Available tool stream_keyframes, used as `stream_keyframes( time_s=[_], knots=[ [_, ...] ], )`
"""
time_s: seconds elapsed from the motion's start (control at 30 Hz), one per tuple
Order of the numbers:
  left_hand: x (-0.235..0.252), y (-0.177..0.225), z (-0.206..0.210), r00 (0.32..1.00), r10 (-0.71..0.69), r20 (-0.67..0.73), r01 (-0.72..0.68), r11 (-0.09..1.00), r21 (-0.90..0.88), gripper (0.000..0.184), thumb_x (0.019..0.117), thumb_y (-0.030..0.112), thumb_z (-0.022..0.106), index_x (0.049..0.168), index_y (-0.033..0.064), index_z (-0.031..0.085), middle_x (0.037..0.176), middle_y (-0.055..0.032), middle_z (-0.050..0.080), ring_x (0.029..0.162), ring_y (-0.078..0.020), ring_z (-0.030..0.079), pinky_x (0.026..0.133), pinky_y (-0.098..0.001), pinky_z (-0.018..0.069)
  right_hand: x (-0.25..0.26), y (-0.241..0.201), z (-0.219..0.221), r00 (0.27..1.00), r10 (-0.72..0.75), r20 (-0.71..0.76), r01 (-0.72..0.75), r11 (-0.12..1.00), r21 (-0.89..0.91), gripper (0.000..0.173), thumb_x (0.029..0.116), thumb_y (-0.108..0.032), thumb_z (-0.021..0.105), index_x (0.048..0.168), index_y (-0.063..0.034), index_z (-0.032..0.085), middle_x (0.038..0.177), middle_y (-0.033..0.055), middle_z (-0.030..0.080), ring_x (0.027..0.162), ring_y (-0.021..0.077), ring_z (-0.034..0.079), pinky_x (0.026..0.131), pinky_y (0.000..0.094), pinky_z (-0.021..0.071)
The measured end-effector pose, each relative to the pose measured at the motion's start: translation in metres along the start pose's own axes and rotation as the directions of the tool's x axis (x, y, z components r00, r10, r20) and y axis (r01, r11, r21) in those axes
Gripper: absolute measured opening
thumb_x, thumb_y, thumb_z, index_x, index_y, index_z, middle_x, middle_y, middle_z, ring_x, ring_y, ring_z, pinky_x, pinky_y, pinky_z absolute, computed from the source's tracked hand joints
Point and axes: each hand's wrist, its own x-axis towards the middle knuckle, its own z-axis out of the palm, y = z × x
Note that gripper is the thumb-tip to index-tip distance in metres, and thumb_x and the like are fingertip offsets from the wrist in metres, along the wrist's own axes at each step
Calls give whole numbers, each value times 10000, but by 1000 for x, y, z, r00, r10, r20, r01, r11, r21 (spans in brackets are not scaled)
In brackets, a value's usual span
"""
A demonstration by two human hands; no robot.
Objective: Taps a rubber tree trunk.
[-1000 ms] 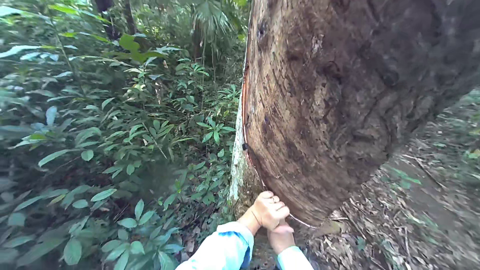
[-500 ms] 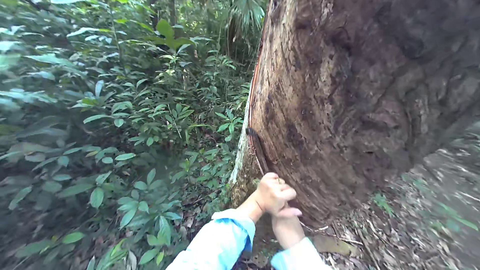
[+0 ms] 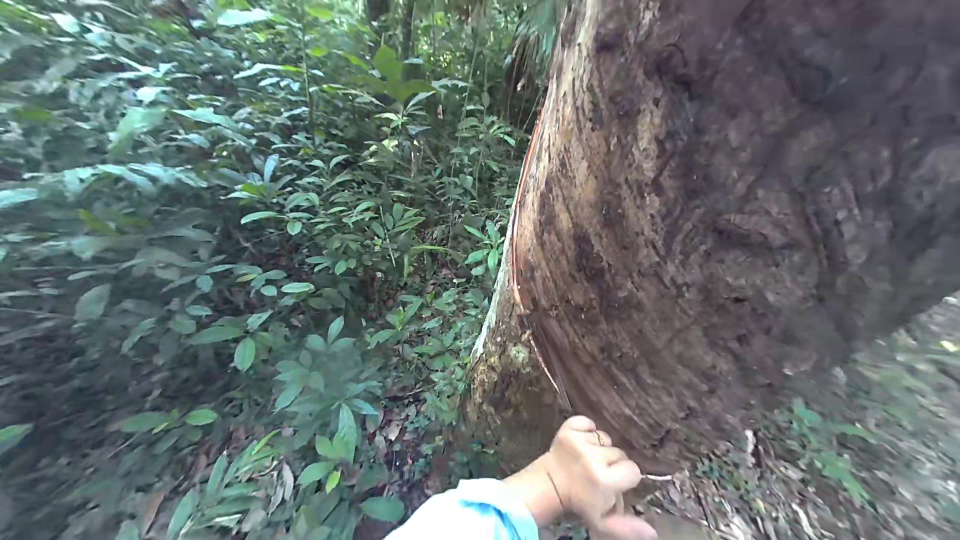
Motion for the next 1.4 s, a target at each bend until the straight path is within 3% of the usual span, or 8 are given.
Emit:
stream_keyframes(
  time_s=[0.13, 0.3, 0.5, 0.6, 0.77, 0.9, 1.1, 1.4],
  knots=[
    [17, -24, 1, 1000, 5, -31, -3, 999, 39, 736, 968, 685, 296, 646, 125, 649, 568, -47, 642, 521, -198, 601, 670, -397, 494, 40, -6, -6, 998, -27, 64, 47, 940, -338, 338, 995, -87, 539, 1247, 118, 634, 1096, 325, 700, 1013, 485, 708, 873, 639, 556],
    [3, -24, 17, 999, 30, -30, -24, 985, 172, 688, 978, 623, 290, 657, 125, 639, 566, -42, 631, 529, -199, 596, 711, -389, 492, 53, 19, 8, 975, 191, 111, -172, 971, -165, 359, 1029, -146, 543, 1329, 39, 611, 1208, 278, 684, 1184, 423, 646, 1034, 622, 472],
    [-34, 55, 24, 999, -1, 48, -2, 998, 58, 692, 995, 637, 315, 666, 125, 645, 575, -35, 637, 541, -187, 611, 685, -373, 501, -43, 50, -7, 996, -51, 74, 58, 993, -98, 372, 969, -61, 558, 1271, 151, 602, 1160, 317, 688, 1118, 438, 679, 1000, 595, 510],
    [-13, 45, 17, 999, -1, 42, -3, 996, 88, 698, 996, 621, 309, 695, 101, 666, 606, -56, 655, 586, -209, 639, 751, -400, 519, -20, 42, -18, 993, -92, 73, 105, 975, -198, 307, 933, -71, 619, 1179, 103, 676, 1073, 312, 714, 1035, 487, 698, 924, 662, 520],
    [13, -18, 20, 999, -48, 1, 47, 983, 175, 694, 1006, 543, 284, 688, 63, 671, 579, -88, 639, 551, -230, 628, 752, -428, 506, 57, 10, -18, 958, 78, 276, 26, 935, -353, 326, 1034, -83, 507, 1295, 56, 646, 1326, 273, 637, 1281, 415, 597, 1095, 566, 446],
    [-31, 16, 55, 992, -86, 89, 60, 966, 253, 682, 957, 612, 382, 710, 64, 704, 624, -99, 686, 594, -256, 683, 725, -468, 553, 33, 73, -1, 935, 200, 292, -140, 967, -213, 375, 1021, -103, 558, 1335, 101, 581, 1307, 329, 614, 1286, 446, 573, 1102, 582, 435],
    [-9, -13, 50, 995, -20, -100, 45, 966, 254, 798, 1022, 660, 211, 650, 97, 635, 548, -63, 615, 537, -201, 609, 763, -388, 522, 62, 60, -10, 945, -97, 311, 174, 957, -230, 335, 1035, -82, 504, 1288, 96, 633, 1240, 311, 666, 1201, 444, 642, 1052, 571, 487],
    [-14, -25, 57, 994, 53, -99, -15, 936, 352, 726, 1040, 589, 228, 657, 100, 605, 508, -39, 552, 498, -176, 534, 718, -335, 468, 74, 70, -1, 944, -146, 297, 207, 960, -189, 332, 1054, -89, 481, 1317, 66, 612, 1246, 269, 673, 1212, 393, 646, 1055, 536, 494]
  ],
)
